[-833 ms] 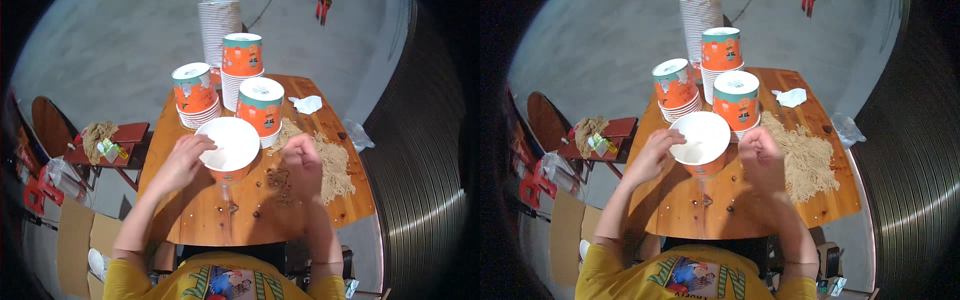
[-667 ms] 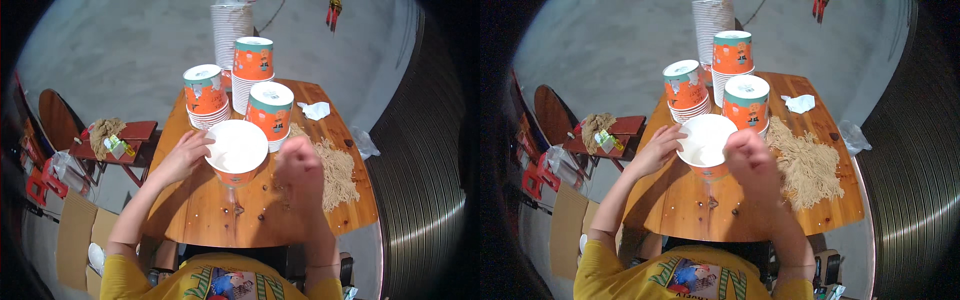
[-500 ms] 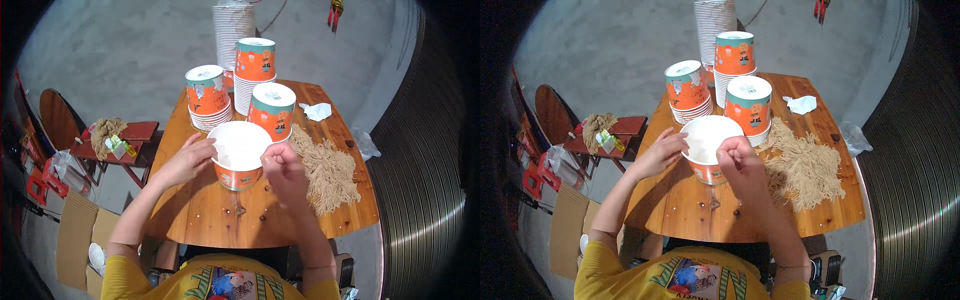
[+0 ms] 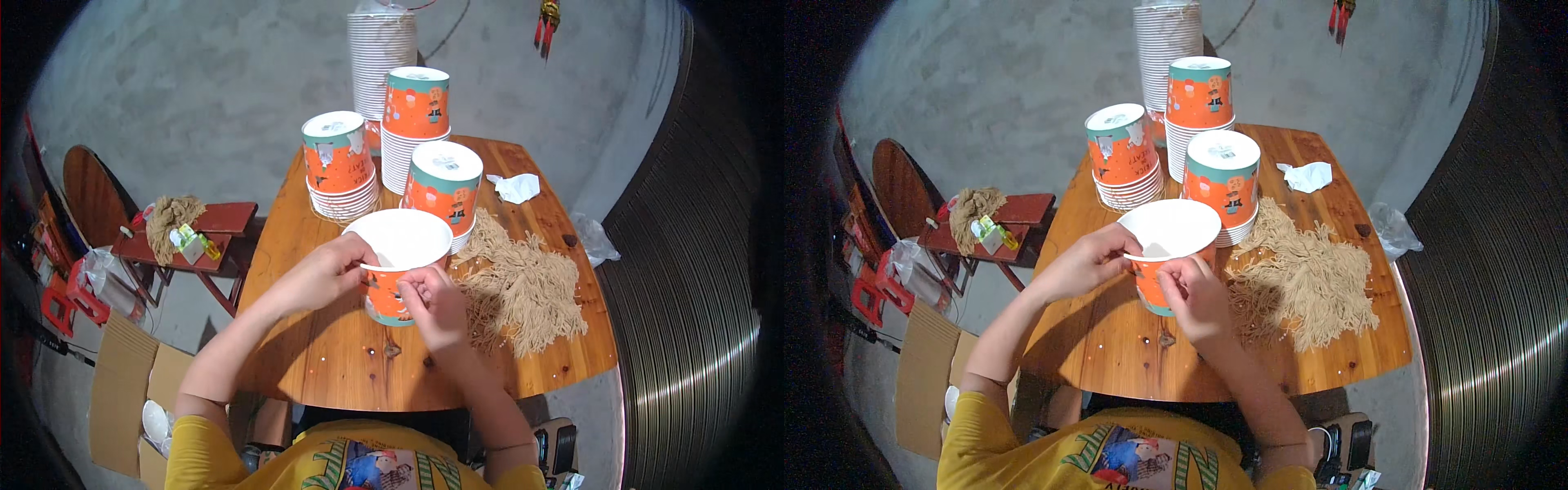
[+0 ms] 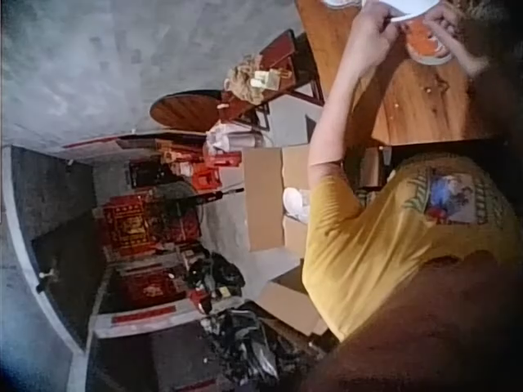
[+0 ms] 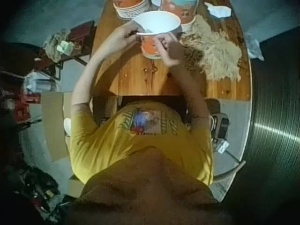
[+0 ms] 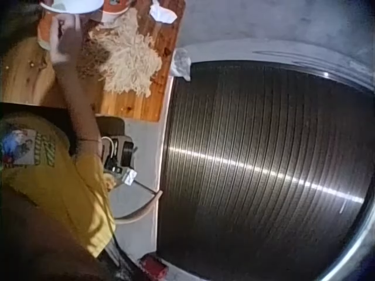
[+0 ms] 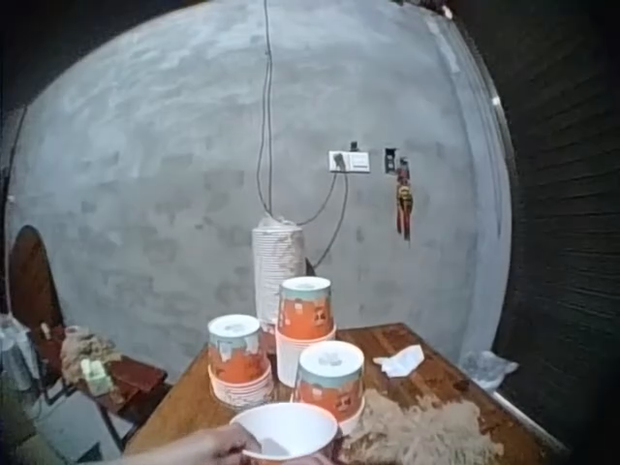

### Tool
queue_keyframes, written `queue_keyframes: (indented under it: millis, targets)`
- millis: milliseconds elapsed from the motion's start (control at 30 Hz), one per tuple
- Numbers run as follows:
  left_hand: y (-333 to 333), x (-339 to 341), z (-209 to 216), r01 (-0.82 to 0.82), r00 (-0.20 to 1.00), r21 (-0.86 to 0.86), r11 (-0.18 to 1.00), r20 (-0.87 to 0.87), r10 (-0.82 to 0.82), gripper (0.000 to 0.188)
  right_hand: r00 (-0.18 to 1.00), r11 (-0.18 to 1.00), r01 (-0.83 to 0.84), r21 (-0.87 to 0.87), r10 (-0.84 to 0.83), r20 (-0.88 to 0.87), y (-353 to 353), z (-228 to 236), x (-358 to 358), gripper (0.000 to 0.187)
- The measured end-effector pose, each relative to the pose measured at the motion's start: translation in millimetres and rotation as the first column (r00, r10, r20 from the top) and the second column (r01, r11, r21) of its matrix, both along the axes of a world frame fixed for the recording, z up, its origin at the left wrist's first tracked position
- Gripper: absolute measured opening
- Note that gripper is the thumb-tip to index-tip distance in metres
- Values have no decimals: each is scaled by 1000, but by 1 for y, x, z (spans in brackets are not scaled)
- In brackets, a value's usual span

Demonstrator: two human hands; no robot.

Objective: Manually portioning and tying bundles of thin brown noodles into paper cups.

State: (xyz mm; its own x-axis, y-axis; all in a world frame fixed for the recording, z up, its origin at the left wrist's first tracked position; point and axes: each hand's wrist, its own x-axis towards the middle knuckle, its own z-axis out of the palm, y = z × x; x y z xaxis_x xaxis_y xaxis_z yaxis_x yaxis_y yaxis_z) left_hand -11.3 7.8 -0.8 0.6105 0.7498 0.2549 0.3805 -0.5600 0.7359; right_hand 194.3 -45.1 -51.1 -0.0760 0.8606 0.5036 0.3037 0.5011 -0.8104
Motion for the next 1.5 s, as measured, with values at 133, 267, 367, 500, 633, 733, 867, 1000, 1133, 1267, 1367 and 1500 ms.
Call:
queue_keyframes:
  millis: [133, 267, 367, 500, 633, 733, 867, 1000, 1133, 1267, 1367, 1500]
  targets:
    - [-14, 15, 5, -62, 995, 191, 980, -63, 75, 16, 985, 985, 139, 102, -149, 89, 0, -3, -4, 11]
    - [-23, 25, 1, -172, 974, 80, 982, -137, 182, 16, 969, 962, 230, 147, -240, 52, -1, -9, -7, 14]
    - [-23, 28, 2, -171, 960, 119, 978, -201, 193, 22, 949, 944, 283, 172, -301, 92, 1, -21, -6, 12]
    - [-24, 36, -2, -132, 972, 190, 973, -165, 165, 23, 946, 933, 307, 187, -320, 45, 1, -30, -5, 12]
    - [-19, 44, 5, -9, 969, 145, 989, -244, 45, 25, 949, 939, 314, 139, -315, -21, 0, -37, 0, 10]
    - [-6, 46, 12, 66, 961, -108, 992, -261, -92, 27, 953, 946, 302, 121, -296, -64, -2, -37, 4, 9]
    - [12, 50, 5, 183, 962, -331, 926, -135, -239, 24, 935, 984, 155, -83, -174, -311, -4, -41, 12, 8]
    - [31, 56, -7, 256, 931, -437, 862, -129, -342, 19, 917, 987, 74, -146, -125, -380, -3, -45, 18, 7]
    - [39, 62, -28, 315, 930, -527, 789, 7, -366, 19, 851, 953, -129, -273, -35, -524, 0, -50, 27, 7]
    - [33, 68, -30, 231, 936, -473, 850, -130, -327, 15, 822, 942, -194, -274, 4, -570, 2, -56, 30, 8]
    - [27, 70, -24, 198, 925, -321, 926, -253, -285, 16, 814, 937, -220, -272, 23, -581, 3, -52, 30, 7]
    - [32, 63, -30, 44, 985, -277, 960, -150, -88, 24, 891, 878, -202, -433, -19, -454, 5, -35, 38, 6]
